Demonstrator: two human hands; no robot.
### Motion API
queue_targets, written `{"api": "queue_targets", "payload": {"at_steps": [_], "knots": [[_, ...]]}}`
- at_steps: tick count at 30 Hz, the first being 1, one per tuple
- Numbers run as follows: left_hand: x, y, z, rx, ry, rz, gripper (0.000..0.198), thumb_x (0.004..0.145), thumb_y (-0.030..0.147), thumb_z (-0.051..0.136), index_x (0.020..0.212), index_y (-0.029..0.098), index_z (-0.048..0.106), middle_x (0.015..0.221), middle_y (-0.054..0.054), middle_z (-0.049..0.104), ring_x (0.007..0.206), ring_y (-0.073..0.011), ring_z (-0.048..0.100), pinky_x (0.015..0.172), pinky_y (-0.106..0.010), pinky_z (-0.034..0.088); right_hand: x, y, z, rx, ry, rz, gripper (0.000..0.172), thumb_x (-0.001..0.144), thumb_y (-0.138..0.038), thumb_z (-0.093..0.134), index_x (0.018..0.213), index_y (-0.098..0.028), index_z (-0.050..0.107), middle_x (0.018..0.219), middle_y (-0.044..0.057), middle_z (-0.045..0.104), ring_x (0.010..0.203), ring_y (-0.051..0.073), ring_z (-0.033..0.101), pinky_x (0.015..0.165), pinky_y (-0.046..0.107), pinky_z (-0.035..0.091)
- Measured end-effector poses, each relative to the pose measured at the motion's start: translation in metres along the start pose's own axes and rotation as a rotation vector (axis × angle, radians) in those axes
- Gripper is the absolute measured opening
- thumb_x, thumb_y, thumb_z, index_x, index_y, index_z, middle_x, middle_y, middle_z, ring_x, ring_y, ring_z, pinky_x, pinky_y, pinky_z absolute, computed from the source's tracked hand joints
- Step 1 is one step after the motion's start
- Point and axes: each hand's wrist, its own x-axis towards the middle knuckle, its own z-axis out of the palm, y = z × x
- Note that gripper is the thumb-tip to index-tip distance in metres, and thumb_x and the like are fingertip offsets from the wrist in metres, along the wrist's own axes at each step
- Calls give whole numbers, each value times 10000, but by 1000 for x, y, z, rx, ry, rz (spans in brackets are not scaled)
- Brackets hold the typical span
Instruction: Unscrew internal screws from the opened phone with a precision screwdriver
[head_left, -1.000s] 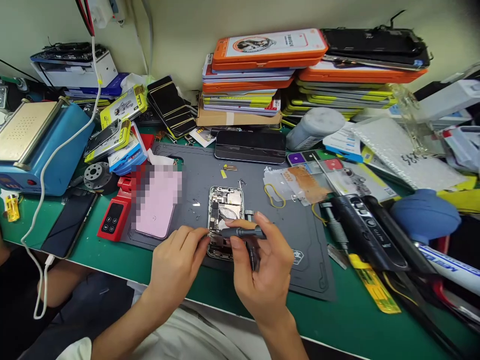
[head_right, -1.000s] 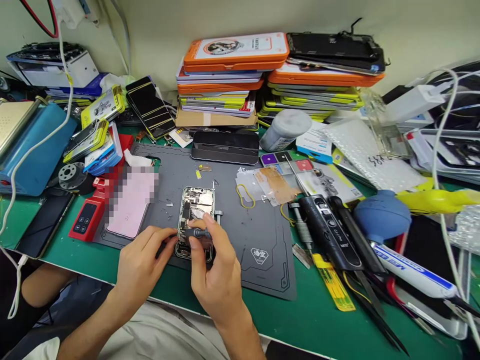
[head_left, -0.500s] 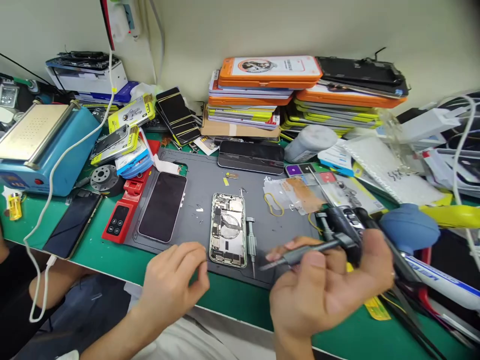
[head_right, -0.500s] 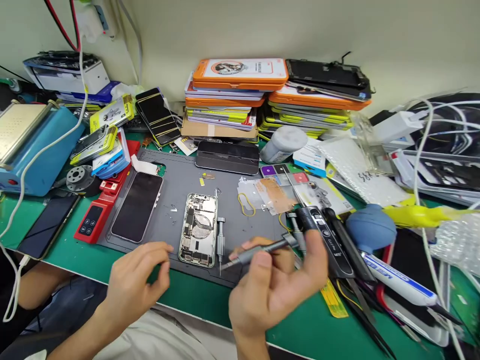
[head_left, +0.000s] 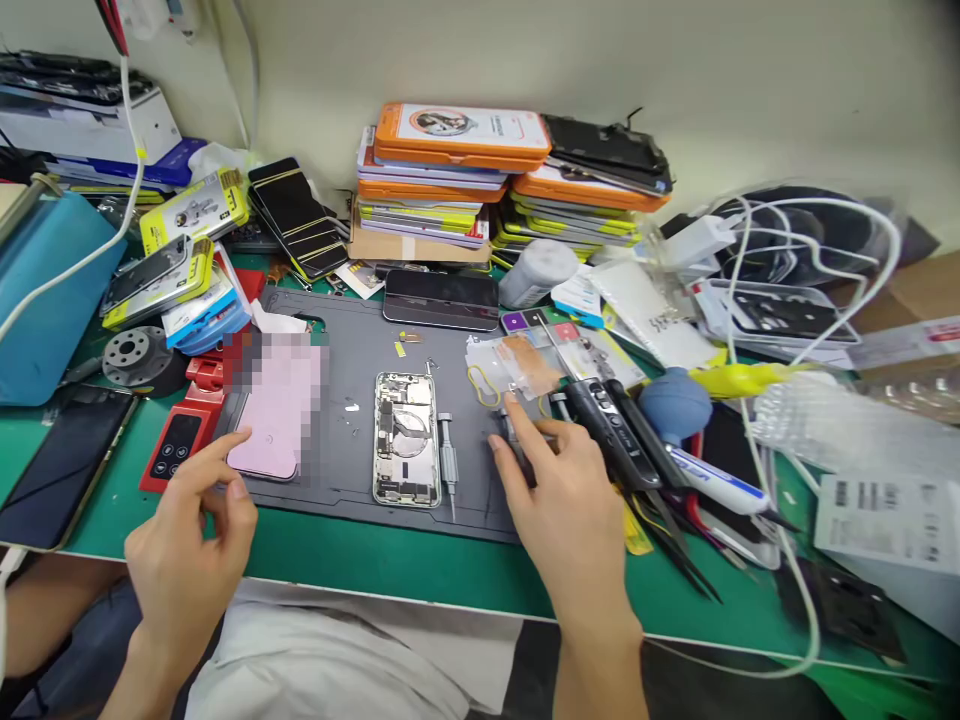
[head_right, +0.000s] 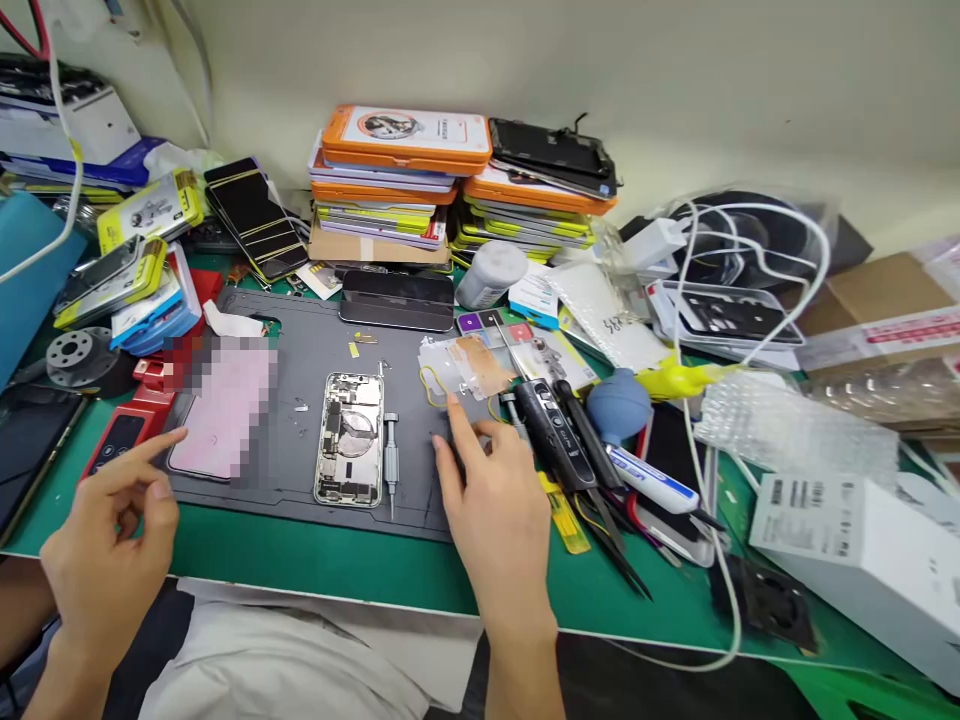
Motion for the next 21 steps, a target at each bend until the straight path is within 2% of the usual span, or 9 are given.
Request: {"api": "queue_targets", "payload": {"at_steps": [3, 6, 10, 14, 17, 21], "knots": [[-1, 10, 5, -137, -69, 114, 81, 1038, 129, 592, 1006, 202, 581, 1147, -31, 773, 633, -58, 559, 635, -209, 456, 2, -19, 0, 142, 99, -4, 370, 1196, -396, 484, 1292, -173, 764, 1046, 88, 653, 922, 227, 602, 789, 331, 447], [-4, 25, 14, -215, -182, 253, 130, 1036, 94, 527, 993, 212, 562, 877, 20, 697, 596, -76, 530, 609, -213, 435, 4, -35, 5, 197, 50, 12, 429, 1188, -493, 509, 1174, -155, 773, 1012, 74, 669, 900, 221, 598, 752, 335, 419], [-4, 42, 27, -239, -149, 293, 175, 1044, 89, 478, 938, 222, 513, 657, 75, 513, 512, -87, 445, 546, -234, 362, 5, -44, 11, 267, 2, 74, 459, 1188, -516, 480, 1026, -179, 745, 975, 59, 678, 892, 216, 609, 733, 333, 401], [-2, 46, 38, -242, -170, 306, 151, 1084, 147, 526, 952, 218, 545, 667, 71, 564, 546, -92, 503, 575, -241, 379, 9, -40, 10, 385, -64, 170, 431, 1153, -520, 512, 959, -206, 734, 952, 41, 686, 868, 208, 635, 690, 319, 395], [-3, 45, 45, -254, -213, 330, 131, 1094, 168, 549, 976, 215, 583, 717, 57, 620, 588, -100, 545, 605, -247, 399, 14, -33, 3, 498, -124, 224, 418, 1116, -544, 559, 929, -216, 739, 920, 28, 691, 756, 182, 617, 634, 302, 407], [-5, 43, 46, -300, -277, 316, 124, 1113, 174, 536, 1022, 210, 614, 792, 42, 664, 635, -104, 569, 638, -249, 421, 13, -33, -10, 672, -121, 298, 260, 1134, -446, 564, 1080, -208, 655, 899, 13, 718, 638, 144, 596, 561, 253, 458]]}}
